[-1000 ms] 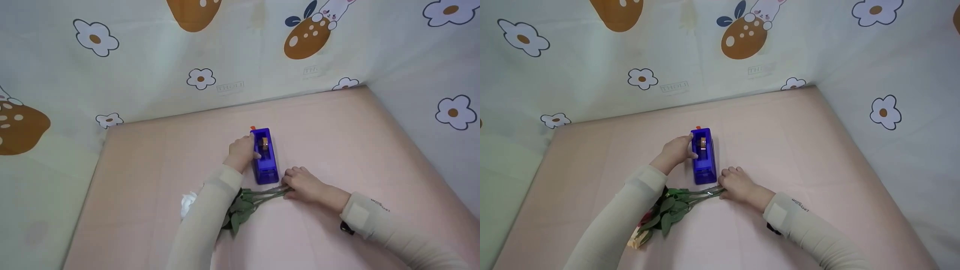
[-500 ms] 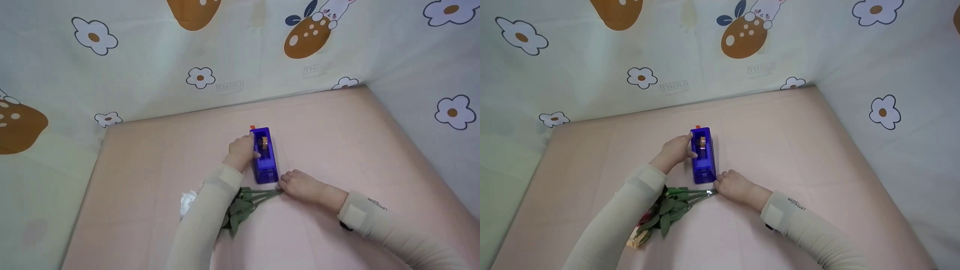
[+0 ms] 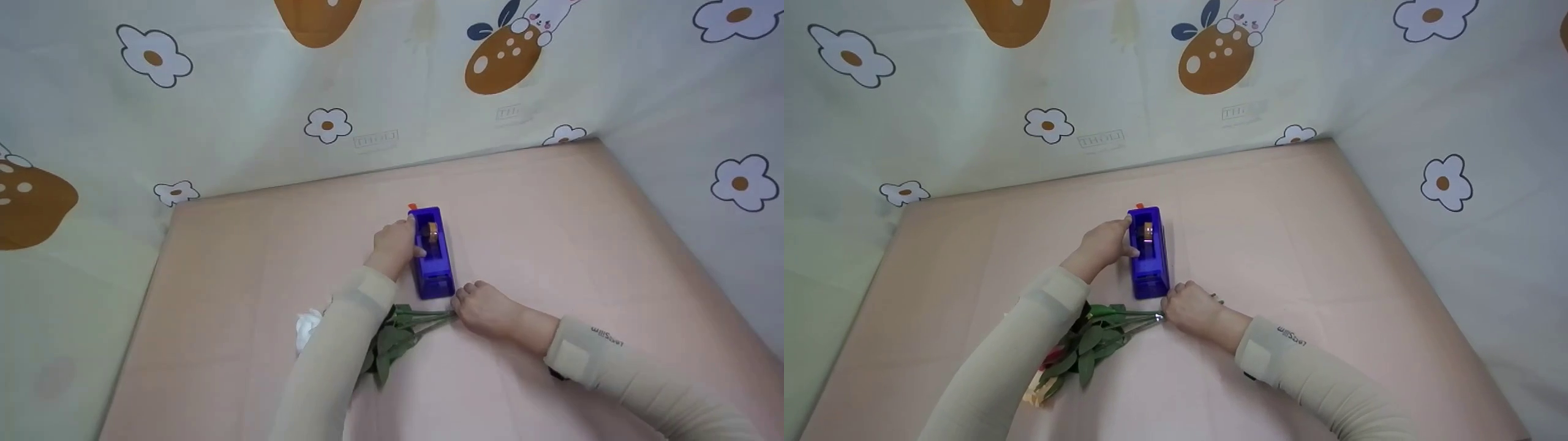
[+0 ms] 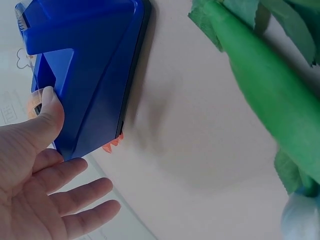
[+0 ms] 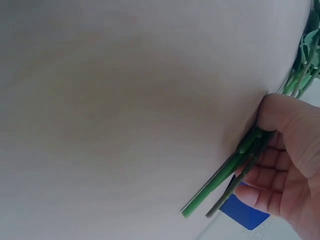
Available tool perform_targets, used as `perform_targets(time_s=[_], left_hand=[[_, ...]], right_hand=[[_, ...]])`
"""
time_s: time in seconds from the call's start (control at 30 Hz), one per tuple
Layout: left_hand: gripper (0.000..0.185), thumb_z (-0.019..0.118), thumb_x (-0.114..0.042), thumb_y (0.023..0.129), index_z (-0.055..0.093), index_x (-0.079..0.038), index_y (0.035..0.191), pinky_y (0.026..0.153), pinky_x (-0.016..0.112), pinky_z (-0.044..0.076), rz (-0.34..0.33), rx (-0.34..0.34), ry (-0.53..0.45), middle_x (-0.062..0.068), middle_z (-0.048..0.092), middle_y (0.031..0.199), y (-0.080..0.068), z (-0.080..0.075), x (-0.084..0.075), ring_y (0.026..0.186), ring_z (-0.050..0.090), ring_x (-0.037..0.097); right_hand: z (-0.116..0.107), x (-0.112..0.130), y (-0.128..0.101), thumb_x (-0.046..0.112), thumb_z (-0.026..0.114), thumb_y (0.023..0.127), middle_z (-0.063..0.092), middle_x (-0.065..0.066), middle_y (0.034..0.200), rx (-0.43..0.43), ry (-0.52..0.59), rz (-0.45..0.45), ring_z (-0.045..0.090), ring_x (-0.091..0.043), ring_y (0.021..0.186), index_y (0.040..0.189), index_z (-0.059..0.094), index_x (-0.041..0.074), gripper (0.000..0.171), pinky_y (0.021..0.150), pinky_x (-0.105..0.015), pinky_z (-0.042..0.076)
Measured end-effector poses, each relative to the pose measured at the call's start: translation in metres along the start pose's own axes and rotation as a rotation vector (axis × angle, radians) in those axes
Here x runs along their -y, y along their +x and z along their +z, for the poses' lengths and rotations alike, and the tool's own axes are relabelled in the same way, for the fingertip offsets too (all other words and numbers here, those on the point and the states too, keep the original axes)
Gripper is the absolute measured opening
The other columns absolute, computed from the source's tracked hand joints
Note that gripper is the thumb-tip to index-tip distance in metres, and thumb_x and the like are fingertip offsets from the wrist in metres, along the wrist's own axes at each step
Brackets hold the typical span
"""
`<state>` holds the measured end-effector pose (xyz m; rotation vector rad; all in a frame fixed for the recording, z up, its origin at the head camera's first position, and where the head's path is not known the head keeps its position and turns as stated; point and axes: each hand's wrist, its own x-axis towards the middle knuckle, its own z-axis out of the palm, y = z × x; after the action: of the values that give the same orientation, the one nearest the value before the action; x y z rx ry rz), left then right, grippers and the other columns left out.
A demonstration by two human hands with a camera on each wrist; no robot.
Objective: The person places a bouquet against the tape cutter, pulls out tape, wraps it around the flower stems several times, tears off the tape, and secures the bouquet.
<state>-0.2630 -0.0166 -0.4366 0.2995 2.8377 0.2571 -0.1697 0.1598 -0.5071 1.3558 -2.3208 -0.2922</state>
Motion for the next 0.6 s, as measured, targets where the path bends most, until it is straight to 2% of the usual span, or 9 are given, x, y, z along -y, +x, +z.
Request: perform_targets(time_s=[0.17,0.2,0.27,0.33,0.43,0.5,0.6], left_hand=[[0.076,0.065,-0.041,0.081,0.033,-0.006,0.141,0.086,0.041,0.048,-0.028,0.009,0.016,0.009,0.053,0.128,-0.004,-0.003,-0.003,0.109,0.055,0.028],[0.074,0.063,-0.039,0.084,0.031,-0.007,0.142,0.088,0.041,0.047,-0.045,0.033,0.026,0.01,0.051,0.13,-0.008,-0.006,-0.006,0.112,0.054,0.028],[0.06,0.056,-0.032,0.091,0.035,-0.005,0.139,0.084,0.043,0.049,-0.051,0.025,0.083,0.011,0.052,0.126,-0.016,-0.01,-0.009,0.108,0.056,0.028],[0.045,0.048,-0.026,0.095,0.043,-0.003,0.134,0.082,0.044,0.05,-0.054,0.03,0.185,0.011,0.055,0.122,-0.028,-0.015,-0.012,0.104,0.058,0.029],[0.032,0.044,-0.018,0.096,0.056,-0.004,0.122,0.081,0.045,0.05,-0.047,0.027,0.375,0.011,0.061,0.113,-0.054,-0.024,-0.021,0.098,0.06,0.028],[0.027,0.051,-0.02,0.093,0.062,-0.007,0.114,0.081,0.044,0.05,-0.021,0.002,0.472,0.009,0.065,0.107,-0.08,-0.027,-0.031,0.094,0.062,0.026],[0.018,0.06,-0.023,0.086,0.067,-0.01,0.096,0.071,0.038,0.051,0.063,-0.118,0.545,0.005,0.067,0.089,-0.127,-0.017,-0.051,0.079,0.063,0.021]], right_hand=[[0.0,-0.002,0.001,0.014,0.06,0.072,0.048,-0.001,0.058,-0.034,0.08,-0.001,0.041,-0.014,0.049,0.068,0.051,0.008,0.011,0.042,-0.023,0.032],[0.0,-0.003,0.001,0.014,0.061,0.072,0.049,-0.001,0.059,-0.024,0.107,0.0,0.042,-0.015,0.05,0.07,0.053,0.008,0.01,0.043,-0.024,0.033],[-0.001,-0.005,-0.001,0.014,0.062,0.071,0.053,-0.003,0.063,0.019,0.173,0.009,0.047,-0.017,0.054,0.075,0.055,0.007,0.01,0.046,-0.025,0.037],[-0.003,-0.007,-0.002,0.015,0.063,0.071,0.056,-0.005,0.069,0.076,0.246,0.028,0.05,-0.018,0.06,0.08,0.057,0.006,0.014,0.051,-0.027,0.041],[-0.002,-0.01,-0.003,0.012,0.063,0.071,0.058,-0.006,0.076,0.163,0.358,0.07,0.054,-0.02,0.069,0.085,0.058,0.006,0.016,0.059,-0.03,0.045],[-0.002,-0.012,-0.004,0.011,0.064,0.073,0.057,-0.005,0.077,0.184,0.405,0.093,0.054,-0.02,0.07,0.084,0.058,0.006,0.014,0.062,-0.031,0.046],[-0.001,-0.013,-0.004,0.014,0.065,0.076,0.055,-0.003,0.076,0.18,0.437,0.103,0.054,-0.019,0.07,0.081,0.058,0.007,0.011,0.062,-0.031,0.047]])
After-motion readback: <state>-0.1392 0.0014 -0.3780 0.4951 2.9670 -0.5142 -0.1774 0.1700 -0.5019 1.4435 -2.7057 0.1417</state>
